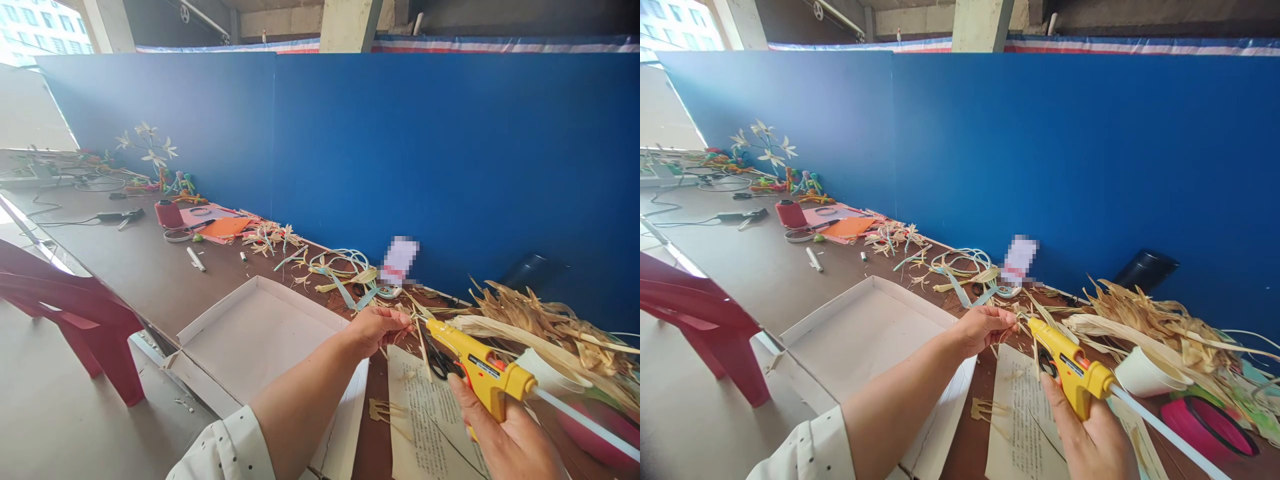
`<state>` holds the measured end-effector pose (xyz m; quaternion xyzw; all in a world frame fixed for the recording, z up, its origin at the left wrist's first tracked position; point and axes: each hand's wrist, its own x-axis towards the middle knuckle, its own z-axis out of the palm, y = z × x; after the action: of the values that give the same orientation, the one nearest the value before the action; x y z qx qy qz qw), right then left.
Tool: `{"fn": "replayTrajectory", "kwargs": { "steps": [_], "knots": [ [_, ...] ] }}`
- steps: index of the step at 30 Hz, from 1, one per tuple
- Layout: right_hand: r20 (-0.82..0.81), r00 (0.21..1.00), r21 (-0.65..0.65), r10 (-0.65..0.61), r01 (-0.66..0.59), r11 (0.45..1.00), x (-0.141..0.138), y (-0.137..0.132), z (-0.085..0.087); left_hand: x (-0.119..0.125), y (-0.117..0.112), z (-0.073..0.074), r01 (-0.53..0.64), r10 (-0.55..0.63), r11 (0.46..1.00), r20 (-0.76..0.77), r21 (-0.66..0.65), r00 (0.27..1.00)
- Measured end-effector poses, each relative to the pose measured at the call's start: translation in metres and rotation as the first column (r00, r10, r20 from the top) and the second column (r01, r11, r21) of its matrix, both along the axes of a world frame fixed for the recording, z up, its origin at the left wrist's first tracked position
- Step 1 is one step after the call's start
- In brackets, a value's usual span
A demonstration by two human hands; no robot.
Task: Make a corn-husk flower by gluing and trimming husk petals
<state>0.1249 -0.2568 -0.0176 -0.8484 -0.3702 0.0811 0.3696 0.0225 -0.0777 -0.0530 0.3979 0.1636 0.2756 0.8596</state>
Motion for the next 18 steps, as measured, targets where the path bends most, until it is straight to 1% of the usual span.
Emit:
{"fn": "replayTrajectory", "kwargs": {
  "steps": [7,13,18],
  "knots": [
    [0.034,0.999,0.019,0.022,-0.023,1.0,-0.0051,0.0006,0.0037,0.0002,-0.0002,0.0014,-0.008,0.008,1.0,0.004,-0.028,1.0],
    [0.032,0.999,0.012,0.027,-0.027,1.0,-0.0023,-0.0008,0.0001,-0.0001,-0.0008,0.0023,-0.013,0.013,1.0,0.007,-0.018,1.0],
    [0.071,0.996,0.03,0.049,-0.051,0.998,-0.0023,-0.0008,0.0001,-0.0005,-0.0009,0.0041,-0.018,0.018,1.0,0.0,-0.021,1.0]
  ]
}}
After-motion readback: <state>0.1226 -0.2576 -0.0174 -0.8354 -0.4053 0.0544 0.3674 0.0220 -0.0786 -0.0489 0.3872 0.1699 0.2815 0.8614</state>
